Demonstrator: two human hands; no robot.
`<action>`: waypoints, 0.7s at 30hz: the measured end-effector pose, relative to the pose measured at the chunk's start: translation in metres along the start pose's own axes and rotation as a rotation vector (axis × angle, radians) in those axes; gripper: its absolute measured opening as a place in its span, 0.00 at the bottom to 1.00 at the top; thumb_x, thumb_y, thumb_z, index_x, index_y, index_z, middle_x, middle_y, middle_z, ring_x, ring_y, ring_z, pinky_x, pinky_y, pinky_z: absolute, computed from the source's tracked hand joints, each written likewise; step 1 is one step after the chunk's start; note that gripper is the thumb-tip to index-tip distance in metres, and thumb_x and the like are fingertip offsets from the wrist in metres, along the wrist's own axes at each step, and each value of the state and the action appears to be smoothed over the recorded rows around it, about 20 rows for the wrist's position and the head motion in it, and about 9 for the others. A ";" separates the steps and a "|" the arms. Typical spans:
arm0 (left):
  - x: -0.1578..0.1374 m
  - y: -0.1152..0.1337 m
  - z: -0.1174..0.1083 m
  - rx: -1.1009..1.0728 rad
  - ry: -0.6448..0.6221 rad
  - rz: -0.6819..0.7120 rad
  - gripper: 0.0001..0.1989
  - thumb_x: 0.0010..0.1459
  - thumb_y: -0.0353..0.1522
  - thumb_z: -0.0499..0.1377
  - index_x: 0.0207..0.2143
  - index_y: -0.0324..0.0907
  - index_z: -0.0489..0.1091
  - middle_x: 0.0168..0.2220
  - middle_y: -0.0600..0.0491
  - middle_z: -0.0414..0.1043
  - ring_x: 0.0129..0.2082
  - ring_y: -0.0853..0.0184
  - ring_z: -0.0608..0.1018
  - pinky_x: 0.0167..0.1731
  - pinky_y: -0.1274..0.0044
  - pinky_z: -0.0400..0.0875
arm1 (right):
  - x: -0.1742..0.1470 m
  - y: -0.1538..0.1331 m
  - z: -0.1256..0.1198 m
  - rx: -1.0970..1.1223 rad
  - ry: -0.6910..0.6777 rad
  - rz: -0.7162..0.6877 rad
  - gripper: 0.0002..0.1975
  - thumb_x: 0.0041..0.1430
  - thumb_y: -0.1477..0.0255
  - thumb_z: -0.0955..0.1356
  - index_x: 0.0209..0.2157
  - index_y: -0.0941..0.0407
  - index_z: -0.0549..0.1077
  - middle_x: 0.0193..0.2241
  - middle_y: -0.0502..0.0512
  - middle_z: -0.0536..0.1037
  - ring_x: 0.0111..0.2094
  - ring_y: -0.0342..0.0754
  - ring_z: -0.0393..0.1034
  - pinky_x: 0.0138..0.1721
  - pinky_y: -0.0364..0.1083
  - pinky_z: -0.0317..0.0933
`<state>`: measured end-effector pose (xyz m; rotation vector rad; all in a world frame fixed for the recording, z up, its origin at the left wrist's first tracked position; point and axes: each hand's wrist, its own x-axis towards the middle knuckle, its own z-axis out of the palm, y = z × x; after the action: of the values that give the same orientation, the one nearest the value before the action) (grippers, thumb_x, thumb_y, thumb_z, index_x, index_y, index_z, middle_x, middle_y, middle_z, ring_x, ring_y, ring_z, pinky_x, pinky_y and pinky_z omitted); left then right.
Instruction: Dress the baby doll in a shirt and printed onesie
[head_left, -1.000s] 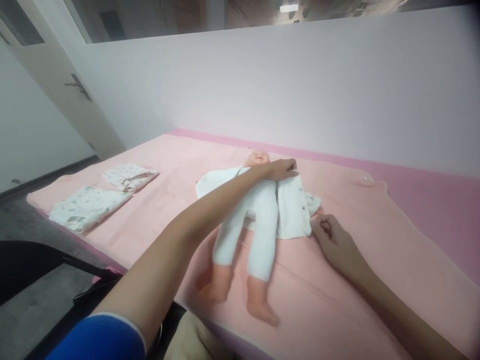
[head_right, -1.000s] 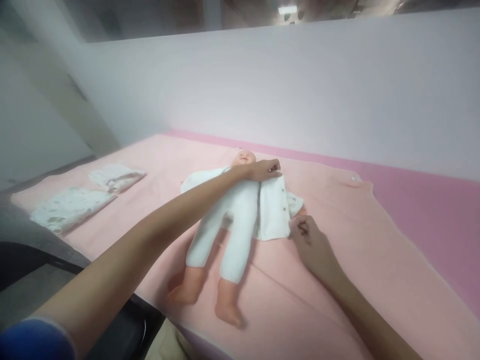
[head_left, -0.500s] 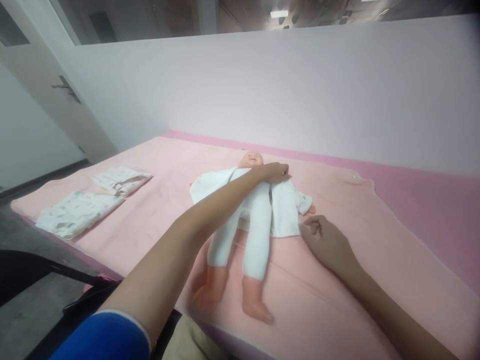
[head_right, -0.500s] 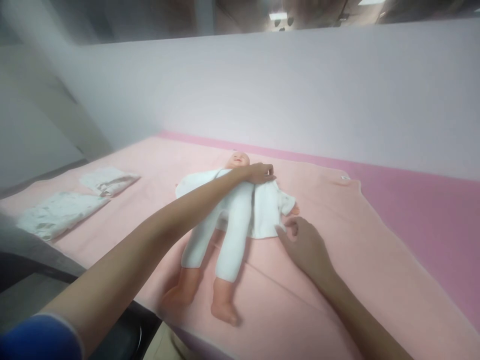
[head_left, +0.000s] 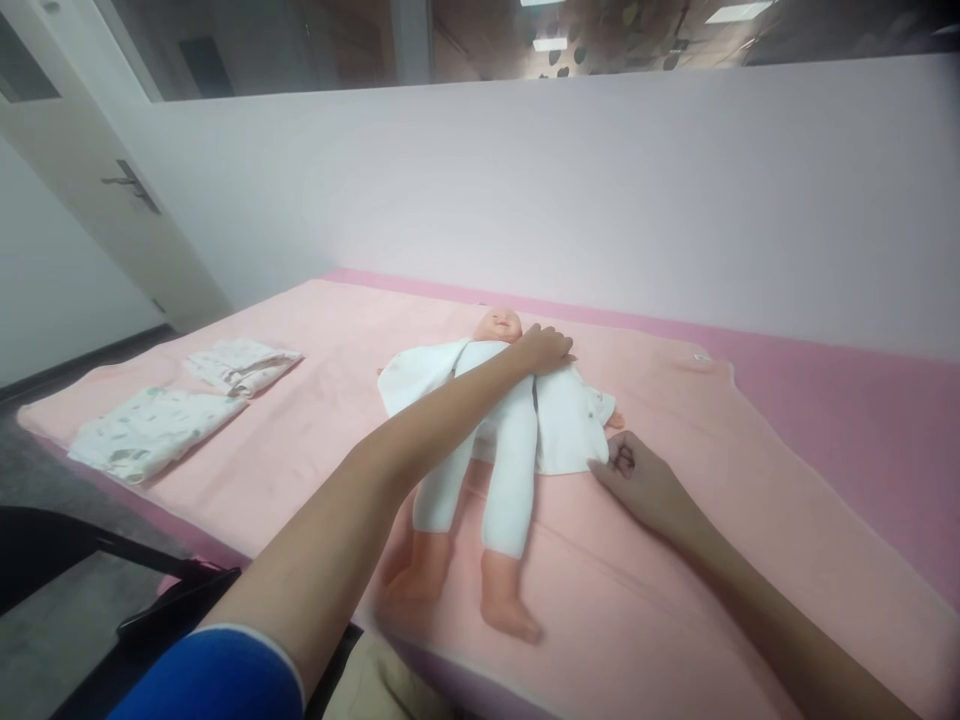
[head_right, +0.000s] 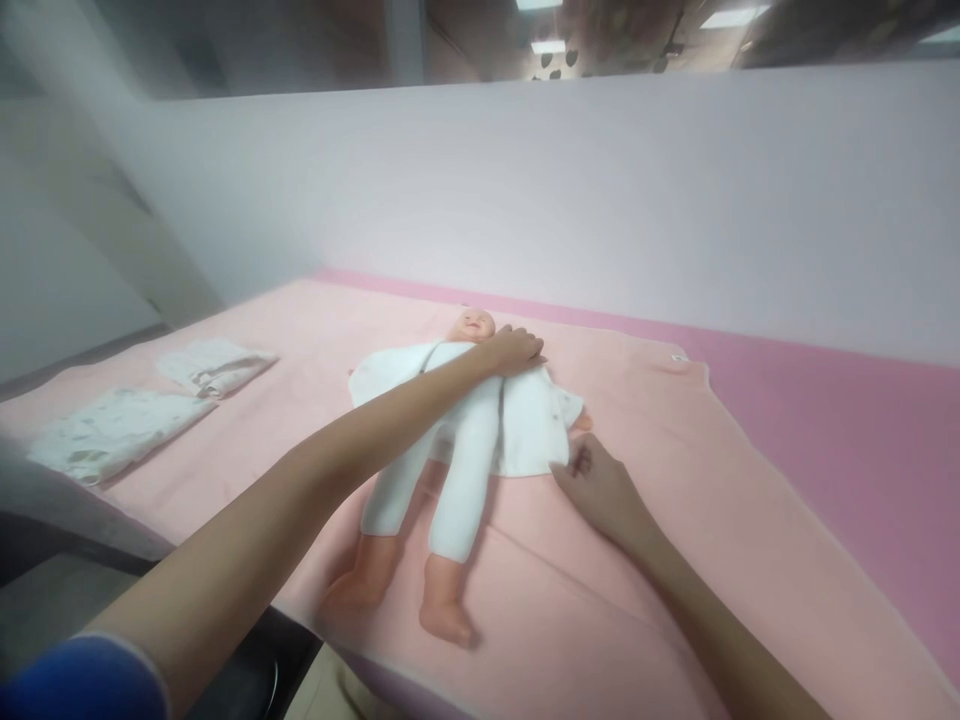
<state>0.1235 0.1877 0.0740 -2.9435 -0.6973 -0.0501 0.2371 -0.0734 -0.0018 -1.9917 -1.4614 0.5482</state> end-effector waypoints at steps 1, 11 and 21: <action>-0.002 0.004 0.000 0.051 0.065 -0.008 0.20 0.77 0.37 0.46 0.57 0.37 0.72 0.59 0.35 0.74 0.61 0.48 0.72 0.61 0.60 0.62 | -0.001 0.000 0.001 -0.023 0.038 0.004 0.17 0.60 0.55 0.71 0.35 0.49 0.62 0.28 0.49 0.75 0.31 0.54 0.72 0.35 0.51 0.65; -0.109 0.067 -0.023 -0.037 0.380 -0.049 0.15 0.77 0.35 0.50 0.54 0.37 0.72 0.56 0.38 0.73 0.53 0.52 0.74 0.48 0.63 0.66 | -0.023 -0.024 0.004 -0.219 -0.097 -0.791 0.25 0.74 0.63 0.64 0.70 0.45 0.65 0.71 0.56 0.67 0.71 0.61 0.62 0.69 0.63 0.60; -0.388 -0.009 -0.066 -0.362 0.617 -0.393 0.15 0.74 0.41 0.59 0.54 0.41 0.74 0.50 0.48 0.77 0.47 0.63 0.77 0.46 0.70 0.71 | -0.078 -0.063 -0.010 -0.100 -0.042 -0.857 0.12 0.76 0.68 0.63 0.54 0.48 0.76 0.48 0.58 0.82 0.50 0.55 0.76 0.51 0.55 0.70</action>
<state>-0.2280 0.0147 0.1179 -2.7711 -1.2237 -1.1634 0.1748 -0.1366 0.0465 -1.2226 -2.1858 0.1346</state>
